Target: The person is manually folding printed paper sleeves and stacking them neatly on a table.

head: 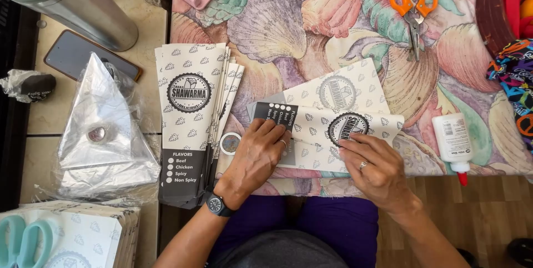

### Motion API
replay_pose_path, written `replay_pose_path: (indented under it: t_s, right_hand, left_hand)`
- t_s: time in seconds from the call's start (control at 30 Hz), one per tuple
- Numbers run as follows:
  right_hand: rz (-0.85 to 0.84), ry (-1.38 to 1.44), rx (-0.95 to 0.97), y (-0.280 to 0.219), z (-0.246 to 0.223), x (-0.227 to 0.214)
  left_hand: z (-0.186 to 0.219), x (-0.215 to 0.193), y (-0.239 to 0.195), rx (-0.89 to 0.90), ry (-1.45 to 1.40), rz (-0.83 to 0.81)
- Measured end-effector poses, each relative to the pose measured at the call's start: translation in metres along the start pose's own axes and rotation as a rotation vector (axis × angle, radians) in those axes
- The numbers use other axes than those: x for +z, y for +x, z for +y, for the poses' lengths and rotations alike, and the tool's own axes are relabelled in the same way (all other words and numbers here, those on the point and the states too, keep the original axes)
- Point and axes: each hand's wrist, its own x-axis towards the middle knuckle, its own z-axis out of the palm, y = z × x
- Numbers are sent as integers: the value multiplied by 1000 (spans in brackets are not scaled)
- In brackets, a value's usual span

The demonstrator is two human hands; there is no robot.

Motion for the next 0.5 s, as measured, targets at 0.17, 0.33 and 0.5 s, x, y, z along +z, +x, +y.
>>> replay_pose_path:
  t_s: [0.17, 0.33, 0.5]
  right_hand:
    - [-37, -39, 35, -11, 10, -25]
    - [-70, -42, 33, -7, 11, -38]
    - [-66, -101, -132, -6, 15, -36]
  left_hand:
    - [0, -10, 8, 27, 7, -28]
    - [-3, -17, 13, 57, -25, -72]
    - [-3, -20, 16, 81, 11, -111]
